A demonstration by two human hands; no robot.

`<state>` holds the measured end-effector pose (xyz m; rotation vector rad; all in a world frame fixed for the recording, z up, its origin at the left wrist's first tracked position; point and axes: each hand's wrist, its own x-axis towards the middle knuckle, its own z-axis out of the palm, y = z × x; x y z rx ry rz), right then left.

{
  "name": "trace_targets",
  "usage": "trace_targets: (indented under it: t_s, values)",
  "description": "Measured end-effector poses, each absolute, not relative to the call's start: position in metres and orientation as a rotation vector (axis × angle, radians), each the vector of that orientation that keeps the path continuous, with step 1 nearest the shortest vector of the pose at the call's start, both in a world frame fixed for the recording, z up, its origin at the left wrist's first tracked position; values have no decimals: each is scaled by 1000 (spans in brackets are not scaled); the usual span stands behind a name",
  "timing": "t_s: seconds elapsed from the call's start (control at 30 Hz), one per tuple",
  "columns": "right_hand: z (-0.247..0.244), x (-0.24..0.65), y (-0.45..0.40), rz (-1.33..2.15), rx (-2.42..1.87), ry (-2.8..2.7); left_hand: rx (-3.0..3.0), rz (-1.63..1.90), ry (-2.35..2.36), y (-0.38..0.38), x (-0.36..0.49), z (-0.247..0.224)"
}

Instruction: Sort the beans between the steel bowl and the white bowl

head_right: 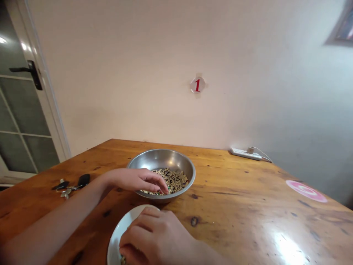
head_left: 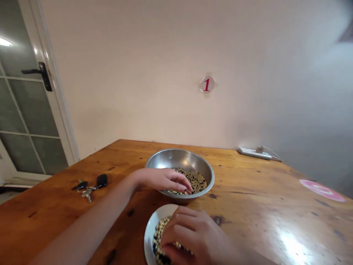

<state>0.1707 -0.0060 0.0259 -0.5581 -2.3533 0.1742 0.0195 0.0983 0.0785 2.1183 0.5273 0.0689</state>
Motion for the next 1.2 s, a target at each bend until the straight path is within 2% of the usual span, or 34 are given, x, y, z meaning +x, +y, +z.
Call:
trace_targets:
  t_s: [0.2,0.37,0.53,0.77,0.97,1.2]
  values:
    - [15,173,1,156,-527,-2444,2036,203,507,105,20,72]
    - [10,174,0,205,-592,-2354,2277,465,972,115,27,55]
    - [-11,177,3,278,-414,-2405,2425,208,1075,117,28,43]
    - [-36,179,10,114,-309,-2638,2500,48,1070,116,28,39]
    - [-36,177,7,36,-315,-2588,2469,-42,1091,114,30,42]
    - [-24,176,2,125,-213,-2401,2495,-46,1039,117,28,41]
